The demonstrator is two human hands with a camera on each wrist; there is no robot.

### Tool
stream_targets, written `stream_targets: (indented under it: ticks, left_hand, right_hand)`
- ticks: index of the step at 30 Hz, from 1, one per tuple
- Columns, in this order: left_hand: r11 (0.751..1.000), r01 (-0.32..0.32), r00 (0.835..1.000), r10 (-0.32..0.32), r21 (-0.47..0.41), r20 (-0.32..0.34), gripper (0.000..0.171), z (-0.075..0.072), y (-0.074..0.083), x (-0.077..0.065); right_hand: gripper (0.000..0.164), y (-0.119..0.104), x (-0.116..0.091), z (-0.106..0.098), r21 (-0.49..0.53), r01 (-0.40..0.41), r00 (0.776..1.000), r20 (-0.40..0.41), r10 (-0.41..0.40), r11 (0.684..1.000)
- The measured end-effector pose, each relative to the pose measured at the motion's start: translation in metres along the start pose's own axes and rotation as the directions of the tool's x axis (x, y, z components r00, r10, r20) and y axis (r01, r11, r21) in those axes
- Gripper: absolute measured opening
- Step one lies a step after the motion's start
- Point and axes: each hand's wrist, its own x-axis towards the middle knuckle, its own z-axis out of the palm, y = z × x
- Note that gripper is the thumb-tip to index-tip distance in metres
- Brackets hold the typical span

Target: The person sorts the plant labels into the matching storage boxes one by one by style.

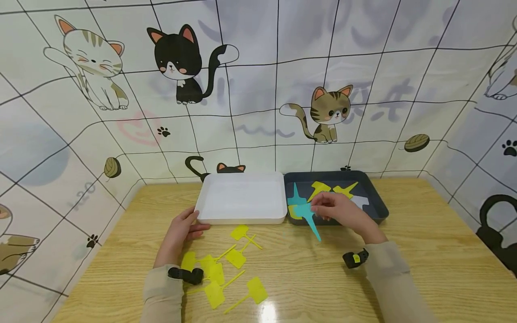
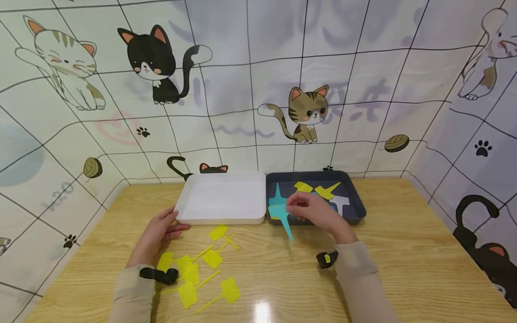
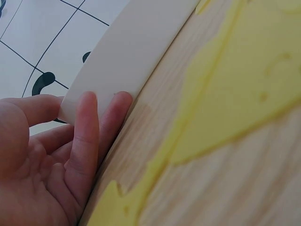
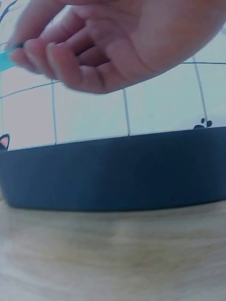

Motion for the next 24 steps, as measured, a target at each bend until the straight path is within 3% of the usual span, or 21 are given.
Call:
stream_targets:
  ticks: [3,8,11,16,20,24]
  left_hand:
    - [1.0,0.0,1.0,0.0,0.0,0.001,0.058,0.0,0.0,0.0]
    - [1.0,0.001,1.0,-0.001,0.006,-0.002,0.058,0.0,0.001,0.0]
    - [1.0,-0.001,1.0,0.001,0.011,0.001,0.059,0.0,0.0,0.0]
    - [1.0,-0.002,1.0,0.002,0.013,0.003,0.059,0.0,0.0,0.0]
    - [1.0,-0.002,1.0,0.002,0.013,-0.001,0.059,0.001,0.0,0.0]
    - [1.0,0.001,1.0,-0.001,0.013,-0.003,0.059,0.001,0.0,0.001]
  right_hand:
    - [0.032,0.012,0.0,-0.01,-0.012,-0.034,0.992,-0.119,0.032,0.999]
    - [0.038,0.017,-0.005,-0.024,-0.04,-0.094,0.954,-0.289,0.079,0.995]
    - [0.043,0.019,-0.008,-0.029,-0.002,-0.129,0.915,-0.386,0.118,0.992]
    - [0.047,0.027,-0.011,-0.035,0.026,-0.157,0.826,-0.545,0.146,0.987]
    - [0.048,0.035,-0.013,-0.039,0.02,-0.173,0.773,-0.616,0.148,0.985]
    - [0.052,0.043,-0.012,-0.042,0.001,-0.238,0.757,-0.626,0.186,0.971]
